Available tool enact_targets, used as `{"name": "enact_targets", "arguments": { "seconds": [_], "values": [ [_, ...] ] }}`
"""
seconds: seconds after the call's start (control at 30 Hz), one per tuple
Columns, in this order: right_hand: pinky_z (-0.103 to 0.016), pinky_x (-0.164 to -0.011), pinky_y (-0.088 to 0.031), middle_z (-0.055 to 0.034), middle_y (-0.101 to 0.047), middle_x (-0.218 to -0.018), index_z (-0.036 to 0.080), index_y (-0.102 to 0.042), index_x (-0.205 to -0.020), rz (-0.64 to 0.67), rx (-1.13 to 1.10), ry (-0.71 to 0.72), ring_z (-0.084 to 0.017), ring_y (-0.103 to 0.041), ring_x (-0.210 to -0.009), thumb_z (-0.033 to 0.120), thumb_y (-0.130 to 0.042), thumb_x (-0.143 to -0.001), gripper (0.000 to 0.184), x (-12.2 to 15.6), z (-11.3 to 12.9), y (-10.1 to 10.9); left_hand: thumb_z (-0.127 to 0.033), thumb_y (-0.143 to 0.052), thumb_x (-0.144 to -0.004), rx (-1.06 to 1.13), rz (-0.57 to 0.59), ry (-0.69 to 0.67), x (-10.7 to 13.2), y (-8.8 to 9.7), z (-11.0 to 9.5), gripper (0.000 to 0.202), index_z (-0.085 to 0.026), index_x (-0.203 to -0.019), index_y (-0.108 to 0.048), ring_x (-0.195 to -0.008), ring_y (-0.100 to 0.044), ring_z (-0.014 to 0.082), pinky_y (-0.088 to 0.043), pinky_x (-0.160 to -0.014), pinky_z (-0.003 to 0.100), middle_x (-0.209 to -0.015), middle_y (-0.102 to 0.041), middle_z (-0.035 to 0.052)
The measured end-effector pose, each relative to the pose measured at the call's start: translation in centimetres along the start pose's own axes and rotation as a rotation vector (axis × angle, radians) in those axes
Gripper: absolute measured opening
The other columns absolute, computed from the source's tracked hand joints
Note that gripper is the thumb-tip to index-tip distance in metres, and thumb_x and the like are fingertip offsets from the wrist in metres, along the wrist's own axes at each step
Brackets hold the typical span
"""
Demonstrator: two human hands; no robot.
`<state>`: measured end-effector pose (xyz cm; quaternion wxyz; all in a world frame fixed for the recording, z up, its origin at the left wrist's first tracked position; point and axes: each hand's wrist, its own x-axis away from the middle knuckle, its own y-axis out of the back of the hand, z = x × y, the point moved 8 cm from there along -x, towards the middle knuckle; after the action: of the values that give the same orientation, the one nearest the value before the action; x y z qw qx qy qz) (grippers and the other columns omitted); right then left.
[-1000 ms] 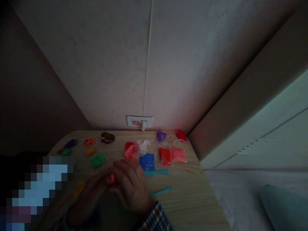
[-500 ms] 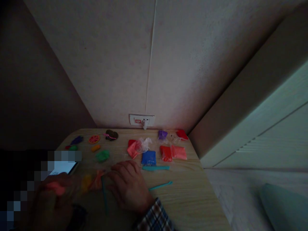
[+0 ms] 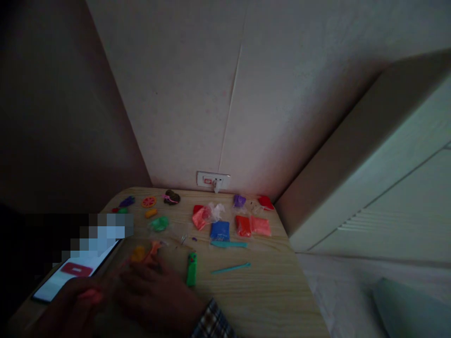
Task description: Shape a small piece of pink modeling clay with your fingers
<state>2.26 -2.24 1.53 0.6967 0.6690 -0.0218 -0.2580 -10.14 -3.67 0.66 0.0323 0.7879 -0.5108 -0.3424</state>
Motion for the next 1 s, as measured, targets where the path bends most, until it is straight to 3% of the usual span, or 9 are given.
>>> {"name": "enact_targets", "arguments": {
  "seconds": [0.2, 0.3, 0.47, 0.57, 0.7, 0.8, 0.87, 1.0],
  "values": [
    [-0.042, -0.107, -0.023, -0.001, -0.048, -0.13, 0.02, -0.051, -0.112, -0.007, -0.021, -0.17, -0.017, -0.033, -0.125, 0.03, -0.036, -0.093, 0.026, 0.6, -2.1, -0.7, -0.035, -0.05, -0.082, 0.226, 0.013, -0.066, -2.5, -2.6, -4.0, 0.018, -0.02, -0.072, -0.053, -0.042, -0.046, 0.0092, -0.04, -0.04, 0.018, -0.053, -0.051, -0.0046],
    [-0.045, -0.105, -0.027, -0.0029, -0.046, -0.131, 0.02, -0.049, -0.116, -0.009, -0.034, -0.239, -0.019, -0.031, -0.127, 0.03, -0.036, -0.093, 0.028, 0.8, -2.9, -0.7, -0.038, -0.05, -0.083, 0.297, 0.006, 0.048, -3.2, -3.7, -5.0, 0.02, -0.02, -0.076, -0.053, -0.045, -0.046, 0.0096, -0.04, -0.045, 0.02, -0.052, -0.049, -0.0049],
    [-0.048, -0.104, -0.029, -0.0049, -0.047, -0.131, 0.021, -0.048, -0.118, -0.068, -0.028, -0.312, -0.02, -0.033, -0.126, 0.025, -0.043, -0.09, 0.028, 0.9, -3.7, -0.7, -0.041, -0.054, -0.079, 0.338, 0.023, 0.242, -4.2, -5.6, -5.4, 0.022, -0.019, -0.081, -0.054, -0.054, -0.048, 0.0107, -0.042, -0.051, 0.021, -0.065, -0.052, -0.0029],
    [-0.049, -0.105, -0.028, -0.0086, -0.044, -0.133, 0.017, -0.045, -0.122, -0.106, 0.013, -0.313, -0.022, -0.031, -0.128, 0.021, -0.043, -0.089, 0.033, 0.9, -3.8, -0.6, -0.039, -0.055, -0.078, 0.353, 0.146, 0.268, -5.2, -7.5, -5.7, 0.019, -0.02, -0.083, -0.055, -0.056, -0.051, 0.0102, -0.045, -0.052, 0.019, -0.066, -0.054, -0.0033],
    [-0.048, -0.106, -0.026, -0.0114, -0.046, -0.13, 0.014, -0.049, -0.118, -0.149, 0.046, -0.249, -0.024, -0.031, -0.127, 0.023, -0.041, -0.091, 0.03, 0.9, -3.4, 0.2, -0.038, -0.058, -0.076, 0.426, 0.149, 0.299, -6.7, -9.1, -5.6, 0.021, -0.021, -0.088, -0.056, -0.061, -0.053, 0.0098, -0.047, -0.057, 0.017, -0.071, -0.056, -0.0029],
    [-0.041, -0.107, -0.025, -0.0069, -0.057, -0.115, 0.015, -0.057, -0.105, -0.178, 0.023, -0.208, -0.021, -0.04, -0.119, 0.022, -0.049, -0.087, 0.021, 1.1, -3.2, 0.9, -0.041, -0.056, -0.078, 0.456, 0.179, 0.349, -7.2, -10.5, -5.1, 0.024, -0.02, -0.09, -0.057, -0.051, -0.046, 0.0082, -0.043, -0.049, 0.016, -0.059, -0.05, -0.0056],
    [-0.034, -0.103, -0.03, -0.0037, -0.062, -0.098, 0.014, -0.06, -0.094, -0.183, -0.005, -0.216, -0.019, -0.048, -0.106, 0.022, -0.055, -0.084, 0.013, 1.5, -3.4, 1.5, -0.042, -0.054, -0.079, 0.491, 0.2, 0.367, -7.3, -11.3, -4.8, 0.023, -0.02, -0.087, -0.056, -0.047, -0.043, 0.0077, -0.039, -0.044, 0.016, -0.052, -0.045, -0.007],
    [-0.029, -0.08, -0.043, -0.0019, -0.062, -0.076, 0.015, -0.06, -0.078, -0.157, -0.051, -0.238, -0.016, -0.054, -0.081, 0.019, -0.052, -0.085, 0.011, 3.0, -4.7, 3.3, -0.039, -0.053, -0.081, 0.554, 0.243, 0.327, -7.4, -12.2, -4.5, 0.02, -0.02, -0.085, -0.054, -0.047, -0.043, 0.0074, -0.039, -0.046, 0.016, -0.05, -0.044, -0.0077]
  ]
}}
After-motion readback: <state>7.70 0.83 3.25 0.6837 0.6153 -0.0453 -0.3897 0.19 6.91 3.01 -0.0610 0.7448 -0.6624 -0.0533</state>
